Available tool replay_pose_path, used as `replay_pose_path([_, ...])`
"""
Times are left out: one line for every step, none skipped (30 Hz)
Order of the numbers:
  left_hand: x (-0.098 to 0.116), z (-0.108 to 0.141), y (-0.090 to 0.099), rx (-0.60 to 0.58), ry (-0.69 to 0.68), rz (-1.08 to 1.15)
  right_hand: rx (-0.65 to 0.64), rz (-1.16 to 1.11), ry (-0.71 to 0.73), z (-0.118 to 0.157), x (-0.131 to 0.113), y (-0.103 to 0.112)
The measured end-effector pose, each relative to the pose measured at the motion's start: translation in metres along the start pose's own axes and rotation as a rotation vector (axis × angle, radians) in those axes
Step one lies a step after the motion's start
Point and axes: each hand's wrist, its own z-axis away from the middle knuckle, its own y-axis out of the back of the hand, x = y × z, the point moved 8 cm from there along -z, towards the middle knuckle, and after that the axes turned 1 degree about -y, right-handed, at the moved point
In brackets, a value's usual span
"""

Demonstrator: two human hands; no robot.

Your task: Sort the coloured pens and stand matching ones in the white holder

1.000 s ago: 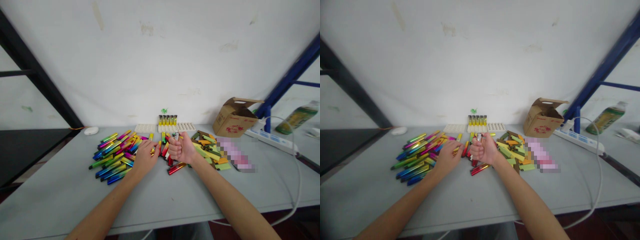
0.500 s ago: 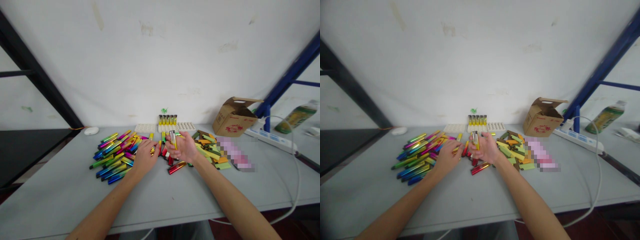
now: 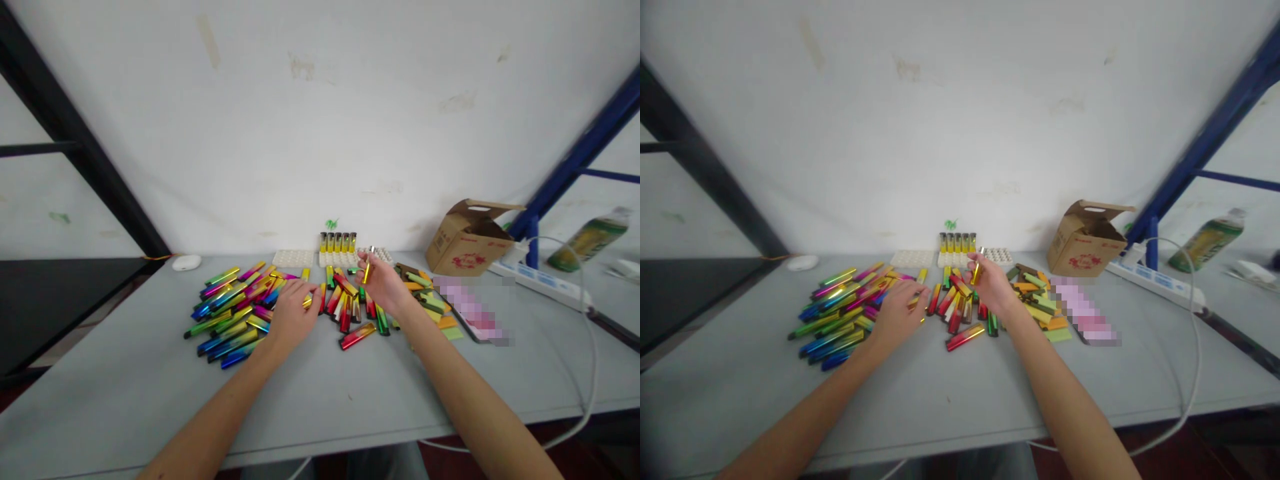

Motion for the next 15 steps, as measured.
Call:
replay_pose_path([0.0,0.0,0.0,0.004,-0.002,0.0,-0.026,-0.072,-0.041,-0.001,0.001,-0.001])
replay_pose_path([0.001,0.0,0.001,0.007,-0.005,0.001,-0.051,-0.132,-0.072,-0.001,0.002,-0.002])
replay_pose_path([0.001,0.0,0.001,0.01,-0.008,0.003,-0.068,-0.174,-0.094,-0.001,0.003,-0.002])
replay_pose_path([0.002,0.0,0.002,0.014,-0.01,0.006,-0.074,-0.197,-0.107,-0.002,0.005,-0.002])
replay_pose_path([0.002,0.0,0.003,0.018,-0.012,0.01,-0.067,-0.203,-0.116,-0.002,0.006,-0.001])
replay_pose_path([0.003,0.0,0.003,0.02,-0.013,0.016,-0.051,-0.194,-0.124,-0.002,0.008,0.0])
replay_pose_path([0.004,0.0,0.004,0.017,-0.013,0.024,-0.032,-0.174,-0.13,-0.002,0.01,0.002])
replay_pose_path([0.005,0.0,0.004,0.011,-0.014,0.033,-0.019,-0.15,-0.139,-0.002,0.012,0.003])
replay_pose_path([0.005,0.0,0.004,0.003,-0.012,0.042,-0.015,-0.125,-0.149,-0.001,0.013,0.003])
replay_pose_path([0.006,0.0,0.004,-0.007,-0.01,0.05,-0.019,-0.103,-0.163,-0.001,0.015,0.002])
replay_pose_path([0.006,0.0,0.004,-0.014,-0.008,0.055,-0.031,-0.087,-0.177,-0.001,0.015,0.001])
replay_pose_path([0.007,-0.001,0.004,-0.018,-0.006,0.057,-0.04,-0.077,-0.185,0.0,0.015,0.0])
replay_pose_path([0.007,-0.001,0.004,-0.021,-0.003,0.058,-0.043,-0.07,-0.182,0.0,0.015,0.0])
replay_pose_path([0.008,-0.001,0.004,-0.023,-0.002,0.057,-0.036,-0.057,-0.169,0.0,0.013,0.0])
replay_pose_path([0.008,-0.001,0.004,-0.026,-0.002,0.057,-0.019,-0.033,-0.148,-0.001,0.012,0.001])
